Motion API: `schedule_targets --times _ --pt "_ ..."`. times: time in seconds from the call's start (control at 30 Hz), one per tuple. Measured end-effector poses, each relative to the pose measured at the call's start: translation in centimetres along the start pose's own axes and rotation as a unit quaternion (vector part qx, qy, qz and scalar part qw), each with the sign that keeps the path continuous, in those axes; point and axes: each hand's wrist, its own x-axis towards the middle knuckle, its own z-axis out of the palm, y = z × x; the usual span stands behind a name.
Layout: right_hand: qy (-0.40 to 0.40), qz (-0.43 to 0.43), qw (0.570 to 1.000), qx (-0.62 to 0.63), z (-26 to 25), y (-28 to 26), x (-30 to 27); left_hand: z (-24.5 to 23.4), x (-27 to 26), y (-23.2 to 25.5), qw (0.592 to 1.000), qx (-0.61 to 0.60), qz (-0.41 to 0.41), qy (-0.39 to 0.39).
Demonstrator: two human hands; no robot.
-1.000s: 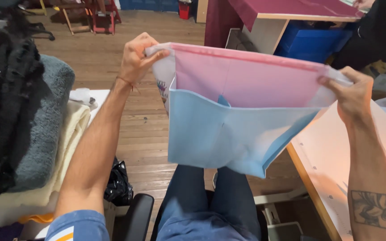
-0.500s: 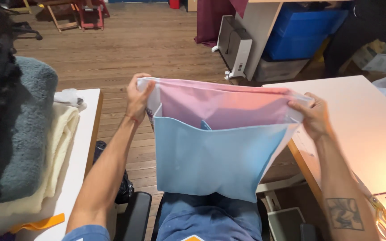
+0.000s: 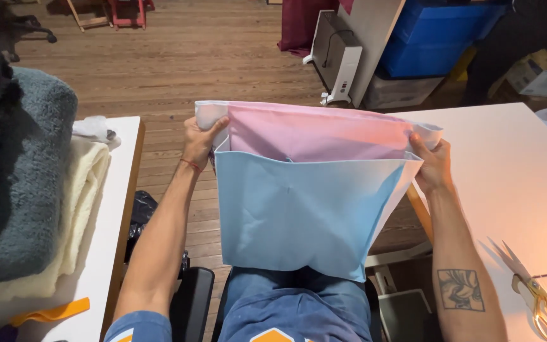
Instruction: Sewing a fabric bag using an industrial sewing machine.
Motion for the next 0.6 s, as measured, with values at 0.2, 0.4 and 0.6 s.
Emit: schedule_targets --times 0.2,0.4,0.6 --pt "0.08 -0.047 0.992 -0.082 -0.7 0.8 -0.7 0.4 -0.1 0.0 0.999 0.027 0.018 0.012" --pt "0.073 -0.083 0.994 0.002 -1.3 -0.8 -2.4 0.8 0.0 0.8 1.0 -0.005 0.019 -0.001" --pt "0.02 -0.093 0.992 0.085 -0.4 -3.0 -3.6 1.4 -0.1 2.3 0.998 -0.048 0.017 -0.032"
